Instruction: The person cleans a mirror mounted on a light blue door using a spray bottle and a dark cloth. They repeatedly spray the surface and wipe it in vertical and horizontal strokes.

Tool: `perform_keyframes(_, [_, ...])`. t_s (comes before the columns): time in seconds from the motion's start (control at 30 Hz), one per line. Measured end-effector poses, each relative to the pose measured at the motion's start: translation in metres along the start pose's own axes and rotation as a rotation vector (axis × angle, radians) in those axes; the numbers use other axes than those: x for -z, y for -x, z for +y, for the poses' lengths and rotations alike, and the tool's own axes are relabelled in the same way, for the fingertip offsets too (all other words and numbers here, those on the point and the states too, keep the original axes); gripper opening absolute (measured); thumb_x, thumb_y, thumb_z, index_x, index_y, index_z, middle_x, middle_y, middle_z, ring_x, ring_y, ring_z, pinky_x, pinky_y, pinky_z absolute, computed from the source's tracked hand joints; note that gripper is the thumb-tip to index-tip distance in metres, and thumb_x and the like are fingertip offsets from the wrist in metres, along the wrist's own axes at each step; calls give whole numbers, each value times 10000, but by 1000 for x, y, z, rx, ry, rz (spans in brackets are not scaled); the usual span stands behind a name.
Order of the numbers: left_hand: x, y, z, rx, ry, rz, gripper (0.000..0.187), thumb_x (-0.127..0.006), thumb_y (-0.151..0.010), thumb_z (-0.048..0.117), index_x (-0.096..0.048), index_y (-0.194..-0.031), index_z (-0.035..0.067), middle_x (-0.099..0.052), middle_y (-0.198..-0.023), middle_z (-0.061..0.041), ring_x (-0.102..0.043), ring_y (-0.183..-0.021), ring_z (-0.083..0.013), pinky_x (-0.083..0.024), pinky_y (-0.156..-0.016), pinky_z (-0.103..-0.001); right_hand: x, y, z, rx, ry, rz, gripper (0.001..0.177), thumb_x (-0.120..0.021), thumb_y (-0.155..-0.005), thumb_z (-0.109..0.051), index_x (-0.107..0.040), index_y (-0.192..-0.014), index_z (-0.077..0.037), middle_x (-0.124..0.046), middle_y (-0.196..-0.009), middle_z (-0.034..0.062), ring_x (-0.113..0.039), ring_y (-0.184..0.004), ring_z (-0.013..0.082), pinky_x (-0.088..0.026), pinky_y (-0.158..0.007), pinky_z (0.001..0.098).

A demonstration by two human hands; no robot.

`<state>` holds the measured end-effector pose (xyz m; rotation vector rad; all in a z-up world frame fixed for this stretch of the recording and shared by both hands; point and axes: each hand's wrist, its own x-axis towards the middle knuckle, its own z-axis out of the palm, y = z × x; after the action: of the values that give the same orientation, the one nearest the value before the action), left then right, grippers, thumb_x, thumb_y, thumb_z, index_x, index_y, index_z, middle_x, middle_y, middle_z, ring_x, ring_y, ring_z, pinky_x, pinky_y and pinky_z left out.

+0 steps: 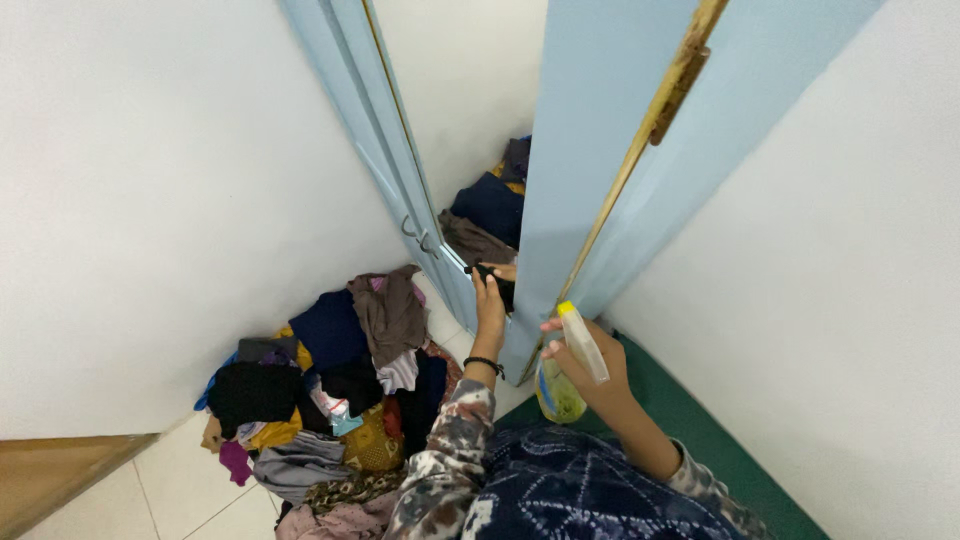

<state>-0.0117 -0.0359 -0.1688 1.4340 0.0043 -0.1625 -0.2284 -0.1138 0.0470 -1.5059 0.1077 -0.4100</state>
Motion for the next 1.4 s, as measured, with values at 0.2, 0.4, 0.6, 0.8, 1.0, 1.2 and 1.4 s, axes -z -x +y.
perform_keyframes(0.2, [-10,12,48,-71,30,43,678,-391,-1065,371,-198,-1605,9,-212,-1691,-164,-220,-1552,-297,-209,-1230,-358,17,-3,-1,5,26,-8,321,-634,-930,0,-635,-1248,43,-735,-1164,130,-731,-842,148,-603,-773,301])
perform_keyframes(0.4, [-18,33,130,-480,-151,92,626,-436,-1100,306,-267,-1603,-25,-210,-1704,-224,-193,-1594,-331,-177,-1271,-382,24,-9,1,-13,148,-122,330,-634,-913,-10,-629,-1238,45,-745,-1135,127,-743,-829,153,-599,-759,305])
perform_keyframes(0.6, [-21,49,156,-561,-160,78,633,-486,-1078,266,-274,-1607,-10,-229,-1699,-234,-227,-1588,-337,-205,-1267,-392,26,-9,8,40,47,-254,323,-621,-926,1,-623,-1244,55,-728,-1158,134,-735,-874,160,-603,-812,310])
perform_keyframes(0.8, [-17,30,107,-374,-3,64,628,-471,-1074,271,-259,-1609,20,-195,-1713,-192,-175,-1589,-310,-162,-1258,-383,12,0,12,71,201,-137,293,-666,-924,-20,-659,-1210,43,-759,-1104,123,-740,-823,148,-602,-763,306])
perform_keyframes(1.0, [-2,-6,38,-39,18,44,636,-443,-1056,325,-253,-1602,59,-271,-1676,-151,-287,-1522,-294,-251,-1212,-365,-4,14,13,75,13,2,348,-637,-935,-27,-617,-1277,36,-733,-1164,122,-720,-847,139,-604,-786,299])
perform_keyframes(1.2, [18,-4,-21,194,353,-195,634,-437,-1008,298,-317,-1585,63,-424,-1554,-198,-442,-1397,-337,-381,-1116,-407,-23,34,20,139,-39,108,374,-641,-938,-21,-597,-1305,28,-709,-1172,123,-701,-960,131,-612,-797,307])
perform_keyframes(1.4, [4,-8,-2,87,169,-47,654,-457,-1036,275,-234,-1601,32,-307,-1646,-165,-336,-1499,-301,-280,-1205,-365,-34,39,22,49,100,195,329,-645,-932,-20,-643,-1257,30,-742,-1134,123,-719,-817,153,-584,-746,299])
